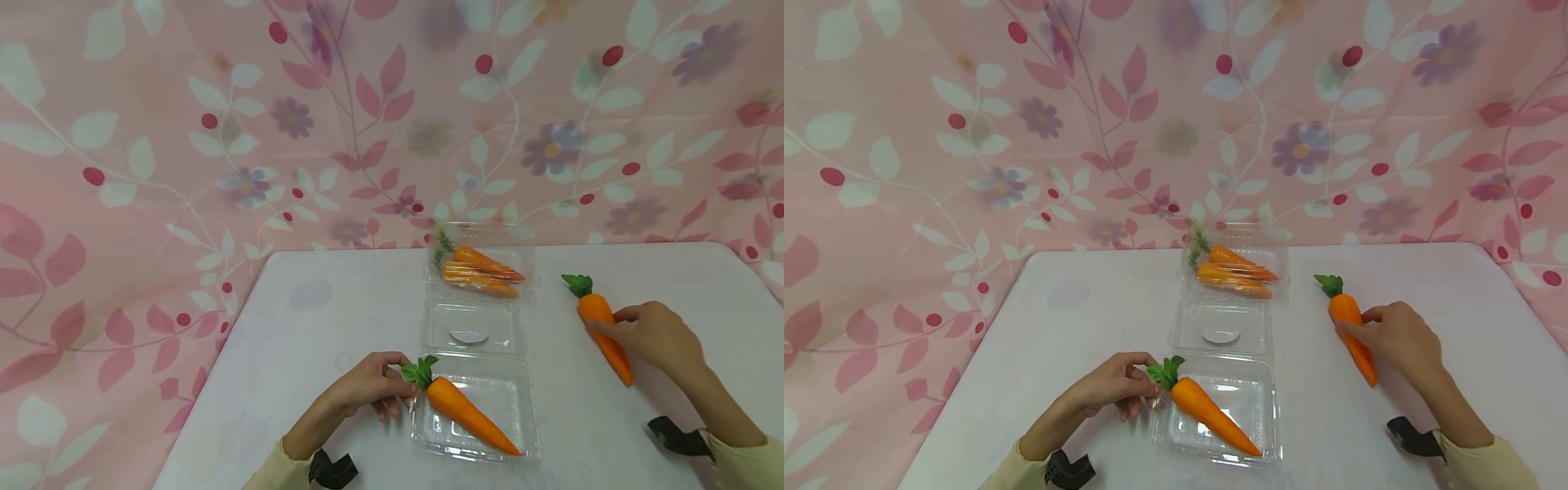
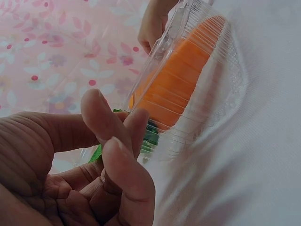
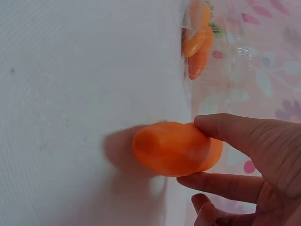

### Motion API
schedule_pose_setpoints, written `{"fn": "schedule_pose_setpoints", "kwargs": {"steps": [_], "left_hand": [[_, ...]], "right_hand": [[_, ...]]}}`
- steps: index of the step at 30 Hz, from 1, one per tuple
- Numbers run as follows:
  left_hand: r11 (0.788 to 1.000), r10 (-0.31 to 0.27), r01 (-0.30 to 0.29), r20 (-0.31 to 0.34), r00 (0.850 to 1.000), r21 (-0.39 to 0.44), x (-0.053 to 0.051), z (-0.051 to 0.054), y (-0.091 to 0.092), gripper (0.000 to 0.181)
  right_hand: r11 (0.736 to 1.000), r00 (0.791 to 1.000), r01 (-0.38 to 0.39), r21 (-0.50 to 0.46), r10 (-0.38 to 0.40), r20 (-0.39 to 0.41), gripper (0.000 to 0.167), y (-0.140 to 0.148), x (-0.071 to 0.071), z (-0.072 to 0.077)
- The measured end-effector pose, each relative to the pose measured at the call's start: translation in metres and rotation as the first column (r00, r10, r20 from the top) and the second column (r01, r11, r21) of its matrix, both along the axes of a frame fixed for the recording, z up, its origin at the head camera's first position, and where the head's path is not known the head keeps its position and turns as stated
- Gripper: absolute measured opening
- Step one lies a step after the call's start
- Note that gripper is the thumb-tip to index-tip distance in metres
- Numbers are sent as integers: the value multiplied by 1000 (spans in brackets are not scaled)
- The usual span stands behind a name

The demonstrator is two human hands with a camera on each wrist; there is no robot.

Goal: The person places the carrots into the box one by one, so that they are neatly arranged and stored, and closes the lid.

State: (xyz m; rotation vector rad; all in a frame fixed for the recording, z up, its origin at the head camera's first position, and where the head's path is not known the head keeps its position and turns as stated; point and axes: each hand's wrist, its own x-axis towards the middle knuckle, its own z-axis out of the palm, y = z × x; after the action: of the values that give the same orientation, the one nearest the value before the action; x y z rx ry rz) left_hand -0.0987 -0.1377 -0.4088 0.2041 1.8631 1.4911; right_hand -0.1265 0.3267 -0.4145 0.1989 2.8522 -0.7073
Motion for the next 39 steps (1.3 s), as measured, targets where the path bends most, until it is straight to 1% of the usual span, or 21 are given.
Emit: {"fn": "schedule_pose_setpoints", "kwargs": {"steps": [4, 9, 13, 16, 22, 26, 32, 36, 39], "left_hand": [[1000, -2, 2, 2, 1000, -2, 0, 1, 0, 22], [1000, 2, -2, 2, 1000, 1, 1, 1, 0, 22], [1000, 4, -4, 3, 1000, 5, 1, 1, 0, 22], [1000, 5, -5, 7, 1000, 9, 1, 1, 0, 22], [1000, 6, -6, 7, 1000, 12, 1, 1, 0, 22], [1000, 6, -6, 7, 1000, 14, 1, 1, -1, 22], [1000, 8, -8, 2, 1000, 7, 1, 1, 0, 23], [1000, 4, -4, -4, 1000, 8, 1, 0, 0, 23], [1000, 4, -4, -8, 1000, 5, 1, -1, 0, 23]], "right_hand": [[1000, 1000, 4, 4, -4, -16, 79, 0, 4, 6], [1000, 999, -9, 12, 9, -52, 72, -2, 9, 14], [999, 997, -9, 35, 12, -78, 73, -4, 13, 24], [998, 995, 7, 58, -1, -100, 74, -7, 17, 33], [996, 987, 18, 85, -4, -161, 75, -15, 25, 50], [995, 985, 23, 94, -6, -173, 77, -22, 28, 57], [997, 984, -12, 79, 26, -179, 78, -33, 32, 66], [997, 976, -42, 58, 54, -210, 76, -44, 36, 71], [997, 976, -68, 36, 74, -206, 74, -53, 38, 75]]}}
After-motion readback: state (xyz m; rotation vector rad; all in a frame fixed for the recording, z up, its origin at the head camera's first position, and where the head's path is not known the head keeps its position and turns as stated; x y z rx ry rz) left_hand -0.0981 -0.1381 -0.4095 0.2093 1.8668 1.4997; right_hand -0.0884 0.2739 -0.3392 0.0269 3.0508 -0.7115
